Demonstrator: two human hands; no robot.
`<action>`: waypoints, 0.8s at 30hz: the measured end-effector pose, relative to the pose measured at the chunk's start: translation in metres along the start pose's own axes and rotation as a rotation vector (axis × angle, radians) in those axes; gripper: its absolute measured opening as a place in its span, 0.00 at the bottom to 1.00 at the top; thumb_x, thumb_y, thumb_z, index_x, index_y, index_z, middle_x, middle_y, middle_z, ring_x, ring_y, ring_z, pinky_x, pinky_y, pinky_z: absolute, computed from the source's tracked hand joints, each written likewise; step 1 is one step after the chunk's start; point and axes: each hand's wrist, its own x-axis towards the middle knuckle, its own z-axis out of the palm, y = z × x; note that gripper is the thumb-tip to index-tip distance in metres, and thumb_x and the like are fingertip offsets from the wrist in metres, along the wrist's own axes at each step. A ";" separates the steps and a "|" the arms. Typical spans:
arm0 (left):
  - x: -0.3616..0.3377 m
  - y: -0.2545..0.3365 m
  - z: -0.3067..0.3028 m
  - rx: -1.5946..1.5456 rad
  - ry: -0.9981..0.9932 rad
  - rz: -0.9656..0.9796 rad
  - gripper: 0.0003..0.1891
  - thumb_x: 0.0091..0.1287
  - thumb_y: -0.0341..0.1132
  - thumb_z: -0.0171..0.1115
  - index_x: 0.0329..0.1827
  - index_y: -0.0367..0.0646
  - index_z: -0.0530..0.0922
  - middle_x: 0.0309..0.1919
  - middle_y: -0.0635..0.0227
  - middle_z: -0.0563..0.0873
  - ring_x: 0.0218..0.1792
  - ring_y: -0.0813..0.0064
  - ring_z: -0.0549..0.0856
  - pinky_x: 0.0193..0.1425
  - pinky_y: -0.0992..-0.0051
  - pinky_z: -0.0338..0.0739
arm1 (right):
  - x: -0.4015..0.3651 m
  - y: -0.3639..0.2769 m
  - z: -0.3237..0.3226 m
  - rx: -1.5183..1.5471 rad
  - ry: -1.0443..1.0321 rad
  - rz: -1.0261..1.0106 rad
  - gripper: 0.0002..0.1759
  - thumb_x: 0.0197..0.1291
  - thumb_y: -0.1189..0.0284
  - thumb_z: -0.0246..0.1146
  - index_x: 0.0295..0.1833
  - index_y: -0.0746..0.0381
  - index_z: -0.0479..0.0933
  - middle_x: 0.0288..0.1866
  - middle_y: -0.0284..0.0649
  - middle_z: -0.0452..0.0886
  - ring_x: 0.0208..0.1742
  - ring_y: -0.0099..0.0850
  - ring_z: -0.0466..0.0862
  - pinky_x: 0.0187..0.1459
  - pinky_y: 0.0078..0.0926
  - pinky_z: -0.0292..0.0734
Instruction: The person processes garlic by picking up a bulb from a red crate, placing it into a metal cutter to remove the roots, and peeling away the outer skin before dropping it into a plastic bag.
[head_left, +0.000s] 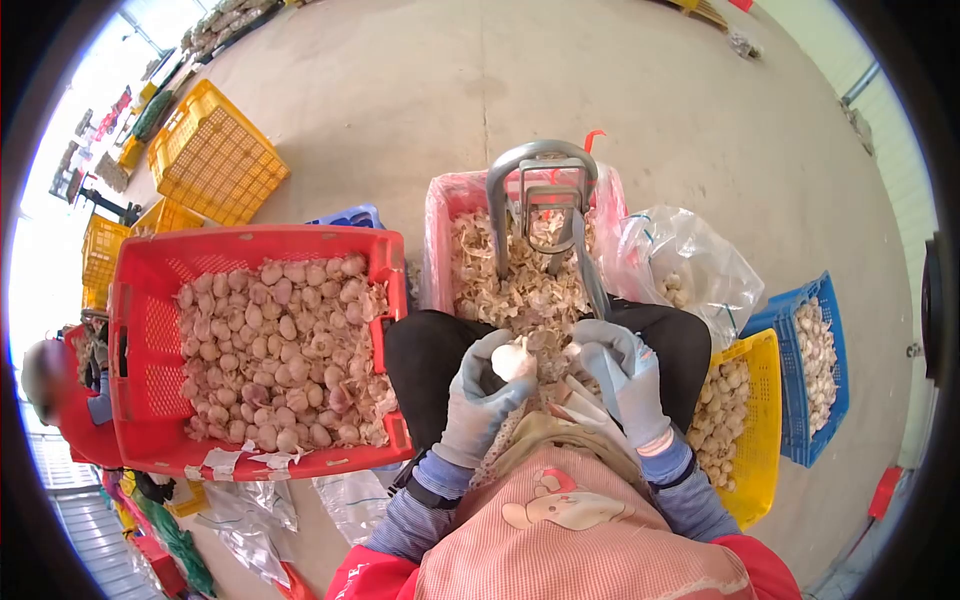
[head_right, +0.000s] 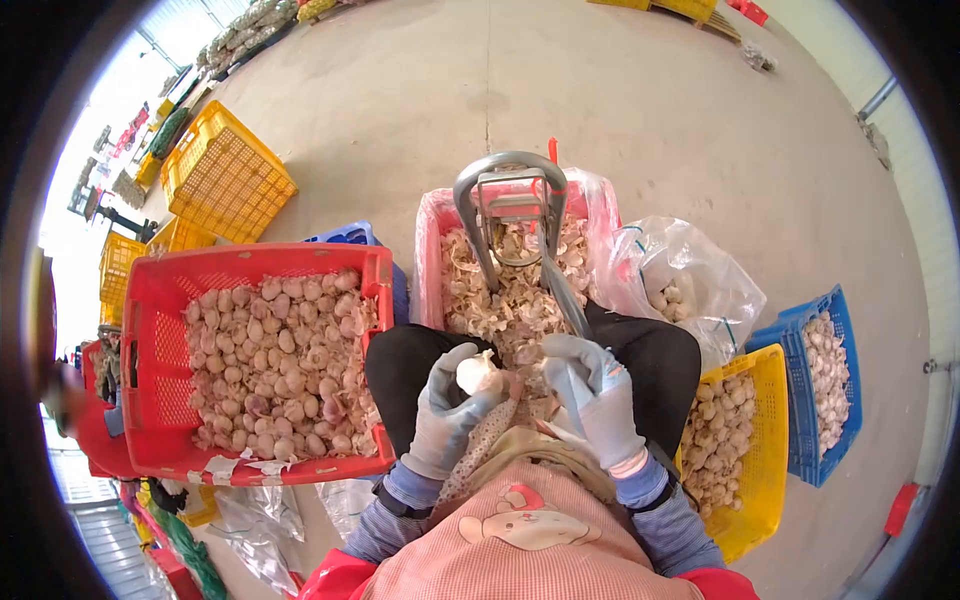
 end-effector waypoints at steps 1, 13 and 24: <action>0.000 0.001 0.002 0.049 -0.010 0.031 0.32 0.58 0.27 0.76 0.66 0.40 0.71 0.54 0.67 0.81 0.53 0.75 0.84 0.61 0.72 0.79 | -0.002 -0.003 0.004 -0.076 -0.046 -0.075 0.15 0.64 0.79 0.64 0.56 0.70 0.79 0.45 0.40 0.86 0.42 0.24 0.85 0.45 0.20 0.81; -0.012 0.008 -0.003 -0.590 -0.207 -0.184 0.31 0.69 0.27 0.62 0.75 0.52 0.65 0.57 0.64 0.80 0.52 0.68 0.84 0.57 0.66 0.81 | -0.001 0.054 -0.004 -1.146 -0.203 -0.319 0.16 0.62 0.62 0.65 0.54 0.52 0.82 0.47 0.39 0.87 0.49 0.40 0.85 0.52 0.40 0.76; -0.010 0.009 0.001 0.197 -0.199 -0.084 0.32 0.68 0.28 0.67 0.74 0.37 0.66 0.55 0.63 0.83 0.50 0.79 0.84 0.57 0.74 0.80 | -0.010 0.030 0.005 -0.080 -0.224 0.298 0.29 0.67 0.52 0.66 0.60 0.65 0.79 0.44 0.30 0.86 0.42 0.17 0.79 0.46 0.18 0.73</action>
